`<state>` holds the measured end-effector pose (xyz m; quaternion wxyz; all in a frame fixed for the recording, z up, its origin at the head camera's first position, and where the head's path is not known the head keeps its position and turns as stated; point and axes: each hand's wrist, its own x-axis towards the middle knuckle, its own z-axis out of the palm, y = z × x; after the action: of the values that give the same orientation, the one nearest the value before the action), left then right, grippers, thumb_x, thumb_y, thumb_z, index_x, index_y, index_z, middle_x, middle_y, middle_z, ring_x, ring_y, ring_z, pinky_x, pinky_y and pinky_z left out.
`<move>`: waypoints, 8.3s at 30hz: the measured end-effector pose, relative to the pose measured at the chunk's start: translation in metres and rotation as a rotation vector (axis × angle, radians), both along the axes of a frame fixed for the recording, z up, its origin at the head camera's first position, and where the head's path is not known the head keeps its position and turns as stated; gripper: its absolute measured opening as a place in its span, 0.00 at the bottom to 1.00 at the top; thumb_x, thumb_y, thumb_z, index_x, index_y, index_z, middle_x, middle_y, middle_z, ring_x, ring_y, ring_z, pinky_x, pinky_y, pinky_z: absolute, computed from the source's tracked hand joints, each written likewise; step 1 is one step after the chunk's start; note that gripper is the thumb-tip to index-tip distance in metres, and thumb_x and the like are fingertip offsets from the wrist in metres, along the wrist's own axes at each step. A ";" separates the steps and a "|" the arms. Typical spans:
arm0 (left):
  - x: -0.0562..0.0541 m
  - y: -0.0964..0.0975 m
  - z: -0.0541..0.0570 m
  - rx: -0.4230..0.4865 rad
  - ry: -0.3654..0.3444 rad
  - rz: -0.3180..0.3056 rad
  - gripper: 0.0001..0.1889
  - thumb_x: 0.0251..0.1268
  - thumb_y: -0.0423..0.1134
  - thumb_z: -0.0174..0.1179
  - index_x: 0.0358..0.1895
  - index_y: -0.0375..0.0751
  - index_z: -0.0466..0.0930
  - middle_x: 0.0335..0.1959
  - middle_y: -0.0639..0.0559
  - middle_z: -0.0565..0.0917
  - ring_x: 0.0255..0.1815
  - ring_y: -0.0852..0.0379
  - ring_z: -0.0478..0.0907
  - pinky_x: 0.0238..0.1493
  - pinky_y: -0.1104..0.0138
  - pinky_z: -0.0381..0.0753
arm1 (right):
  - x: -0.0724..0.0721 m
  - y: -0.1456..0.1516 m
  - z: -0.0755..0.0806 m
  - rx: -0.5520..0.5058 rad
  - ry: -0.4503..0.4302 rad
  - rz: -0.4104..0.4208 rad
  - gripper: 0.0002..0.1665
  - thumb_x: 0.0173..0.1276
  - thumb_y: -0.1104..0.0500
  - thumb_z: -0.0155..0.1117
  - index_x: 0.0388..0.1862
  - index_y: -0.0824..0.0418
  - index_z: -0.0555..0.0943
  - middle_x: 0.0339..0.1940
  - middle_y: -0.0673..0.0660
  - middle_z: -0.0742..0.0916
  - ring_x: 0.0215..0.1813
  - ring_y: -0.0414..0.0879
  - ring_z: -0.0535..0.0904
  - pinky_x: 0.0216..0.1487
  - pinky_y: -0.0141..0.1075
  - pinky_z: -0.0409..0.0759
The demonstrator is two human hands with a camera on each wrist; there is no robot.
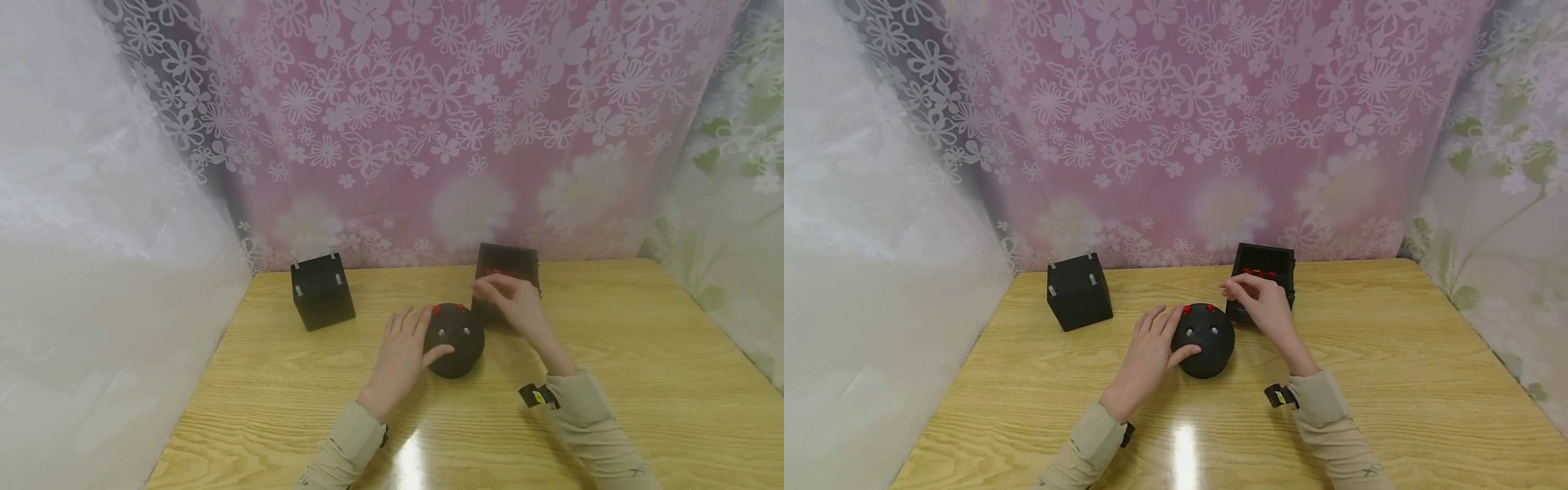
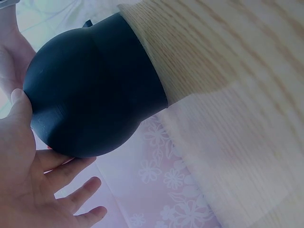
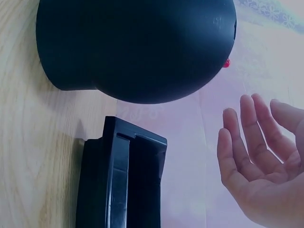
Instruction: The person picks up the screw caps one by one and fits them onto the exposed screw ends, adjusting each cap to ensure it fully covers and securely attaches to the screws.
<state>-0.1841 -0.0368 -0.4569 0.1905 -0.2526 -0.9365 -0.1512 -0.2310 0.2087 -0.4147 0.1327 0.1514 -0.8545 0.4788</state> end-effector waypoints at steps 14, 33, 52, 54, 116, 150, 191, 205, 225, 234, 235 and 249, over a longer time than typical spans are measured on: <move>-0.001 0.001 0.000 0.001 0.007 -0.009 0.43 0.67 0.67 0.54 0.76 0.40 0.65 0.68 0.44 0.76 0.74 0.42 0.66 0.75 0.46 0.63 | -0.005 0.015 0.006 -0.129 0.091 -0.032 0.14 0.78 0.61 0.59 0.54 0.68 0.84 0.47 0.67 0.89 0.42 0.36 0.86 0.48 0.19 0.79; 0.000 -0.001 -0.001 -0.015 0.021 0.003 0.43 0.67 0.68 0.53 0.76 0.40 0.65 0.68 0.45 0.77 0.74 0.43 0.67 0.75 0.46 0.65 | -0.053 0.037 0.026 0.137 0.058 -0.191 0.19 0.79 0.57 0.59 0.56 0.71 0.82 0.51 0.71 0.87 0.50 0.66 0.85 0.51 0.43 0.83; 0.000 -0.002 -0.002 -0.031 0.065 0.007 0.43 0.67 0.68 0.53 0.75 0.40 0.67 0.66 0.46 0.78 0.72 0.43 0.68 0.74 0.47 0.67 | -0.113 0.026 -0.001 0.535 -0.100 -0.087 0.17 0.76 0.63 0.56 0.53 0.77 0.82 0.53 0.75 0.85 0.54 0.70 0.82 0.58 0.61 0.79; -0.001 -0.001 -0.003 -0.033 0.084 0.005 0.43 0.66 0.68 0.54 0.74 0.40 0.67 0.66 0.46 0.78 0.72 0.43 0.69 0.73 0.47 0.67 | -0.118 0.026 -0.008 0.561 -0.098 -0.096 0.16 0.75 0.64 0.55 0.49 0.77 0.83 0.50 0.74 0.86 0.49 0.69 0.84 0.52 0.60 0.82; 0.001 0.000 -0.001 -0.049 0.057 0.019 0.43 0.67 0.68 0.53 0.75 0.40 0.65 0.67 0.46 0.77 0.72 0.44 0.68 0.73 0.47 0.67 | -0.129 0.041 -0.033 0.603 -0.124 -0.081 0.14 0.66 0.60 0.63 0.32 0.72 0.85 0.34 0.68 0.89 0.38 0.66 0.86 0.44 0.60 0.84; 0.001 0.000 0.002 -0.034 0.002 0.016 0.44 0.67 0.68 0.51 0.76 0.40 0.64 0.69 0.47 0.75 0.73 0.44 0.67 0.76 0.48 0.62 | -0.083 0.045 0.002 0.004 -0.404 0.140 0.21 0.78 0.63 0.56 0.56 0.83 0.76 0.54 0.78 0.84 0.40 0.42 0.87 0.53 0.44 0.86; 0.003 -0.001 0.001 -0.015 -0.002 0.007 0.43 0.69 0.67 0.52 0.76 0.39 0.65 0.69 0.45 0.76 0.74 0.43 0.67 0.76 0.47 0.62 | 0.006 -0.007 0.019 -0.197 -0.275 0.081 0.27 0.76 0.45 0.62 0.61 0.64 0.80 0.56 0.66 0.86 0.54 0.58 0.86 0.70 0.56 0.71; 0.004 0.000 0.004 -0.006 -0.038 0.009 0.43 0.68 0.68 0.52 0.77 0.40 0.63 0.71 0.46 0.74 0.75 0.44 0.65 0.77 0.47 0.60 | 0.026 -0.024 0.017 -0.181 -0.227 0.122 0.21 0.74 0.52 0.66 0.58 0.64 0.83 0.50 0.60 0.89 0.48 0.42 0.87 0.54 0.33 0.83; 0.002 0.000 0.002 -0.024 0.013 0.013 0.44 0.67 0.68 0.53 0.75 0.38 0.65 0.69 0.46 0.75 0.73 0.43 0.67 0.76 0.48 0.62 | 0.041 -0.045 0.017 0.052 0.024 0.123 0.12 0.66 0.55 0.73 0.48 0.53 0.90 0.47 0.50 0.90 0.47 0.46 0.88 0.46 0.37 0.87; 0.002 0.000 0.000 -0.035 0.065 0.013 0.43 0.67 0.68 0.52 0.75 0.39 0.67 0.68 0.46 0.77 0.72 0.44 0.69 0.75 0.48 0.64 | 0.043 -0.050 0.014 0.153 0.154 0.107 0.13 0.62 0.59 0.76 0.46 0.52 0.91 0.43 0.47 0.91 0.41 0.41 0.87 0.43 0.35 0.86; 0.001 0.000 -0.001 -0.039 0.073 0.016 0.43 0.67 0.68 0.53 0.74 0.39 0.67 0.68 0.46 0.77 0.72 0.44 0.69 0.75 0.48 0.65 | 0.043 -0.050 0.013 0.163 0.166 0.104 0.12 0.62 0.59 0.76 0.46 0.53 0.91 0.43 0.48 0.91 0.40 0.42 0.87 0.43 0.36 0.86; 0.001 0.000 -0.001 -0.058 0.058 0.021 0.43 0.68 0.68 0.51 0.75 0.39 0.67 0.67 0.45 0.77 0.73 0.44 0.69 0.74 0.48 0.66 | 0.047 -0.056 0.010 0.284 0.293 0.102 0.10 0.56 0.63 0.79 0.38 0.55 0.91 0.37 0.48 0.91 0.41 0.47 0.87 0.44 0.46 0.86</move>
<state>-0.1832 -0.0372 -0.4577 0.2117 -0.2526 -0.9371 -0.1148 -0.1841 0.1524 -0.4043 0.2087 0.2796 -0.8763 0.3323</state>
